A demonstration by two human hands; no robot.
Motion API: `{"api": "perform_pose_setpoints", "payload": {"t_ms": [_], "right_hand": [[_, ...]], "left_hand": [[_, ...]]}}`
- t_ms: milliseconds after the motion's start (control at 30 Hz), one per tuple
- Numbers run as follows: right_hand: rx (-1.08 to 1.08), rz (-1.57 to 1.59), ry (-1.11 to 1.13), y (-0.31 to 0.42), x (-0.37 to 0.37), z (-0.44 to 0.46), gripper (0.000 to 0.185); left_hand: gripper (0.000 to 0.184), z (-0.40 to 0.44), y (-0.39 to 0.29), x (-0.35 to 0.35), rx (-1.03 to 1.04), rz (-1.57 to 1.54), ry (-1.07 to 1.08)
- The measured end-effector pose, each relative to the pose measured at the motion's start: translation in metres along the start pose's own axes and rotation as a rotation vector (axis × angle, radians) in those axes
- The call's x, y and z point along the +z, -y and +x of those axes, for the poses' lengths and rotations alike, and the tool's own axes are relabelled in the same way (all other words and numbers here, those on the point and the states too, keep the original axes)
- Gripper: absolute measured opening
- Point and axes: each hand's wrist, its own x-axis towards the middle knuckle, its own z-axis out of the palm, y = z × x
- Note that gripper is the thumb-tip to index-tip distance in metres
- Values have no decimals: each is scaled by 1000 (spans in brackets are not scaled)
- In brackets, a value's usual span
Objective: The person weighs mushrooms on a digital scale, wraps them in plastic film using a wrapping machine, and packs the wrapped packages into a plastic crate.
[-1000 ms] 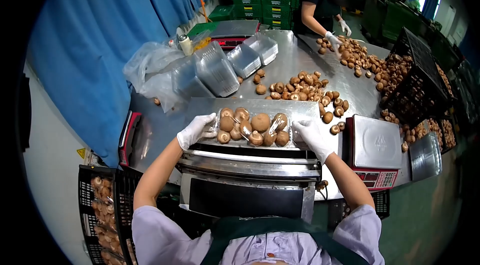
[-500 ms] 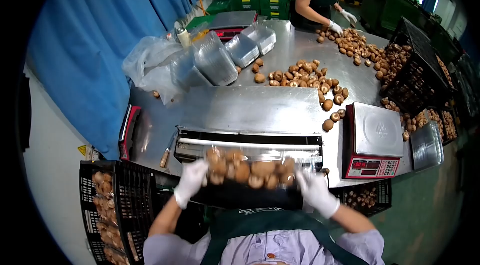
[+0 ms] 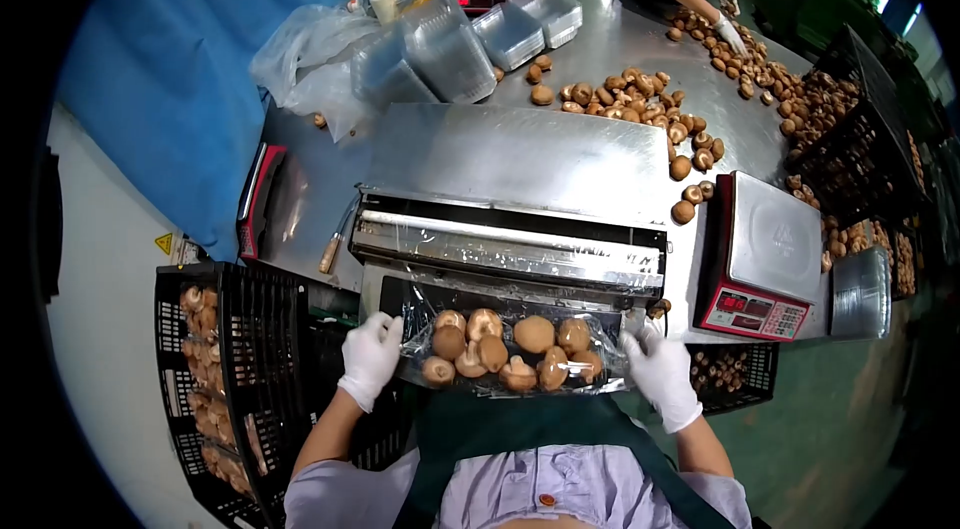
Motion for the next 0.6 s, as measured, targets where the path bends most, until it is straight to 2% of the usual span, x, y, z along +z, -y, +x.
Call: {"api": "perform_pose_setpoints", "payload": {"t_ms": [67,100,133,167,200,233,267,300,433,600], "right_hand": [[-64,-379,227,-32,26,-17,32],[-79,-231,280,-44,40,-24,31],[-95,-85,333,-59,56,-29,30],[-144,152,390,-84,76,-30,30],[-144,151,405,-72,75,-32,30],[245,832,490,-45,74,-28,29],[654,1503,530,-27,71,-22,28],[770,1691,568,-16,70,-15,28],[426,1460,638,-6,63,-12,30],[-36,1125,526,7,38,29,32]], "left_hand": [[28,-27,15,23,68,223,95],[27,-37,19,34,-2,225,369],[22,-49,55,73,70,-139,570],[27,-58,52,87,80,-723,637],[38,-61,55,105,218,-905,545],[38,-71,66,137,-77,-1283,566],[38,-65,54,146,-78,-1260,607],[38,-55,36,143,-24,-1156,667],[37,-52,9,124,101,-1024,755],[37,-61,-4,110,205,-999,777]]}}
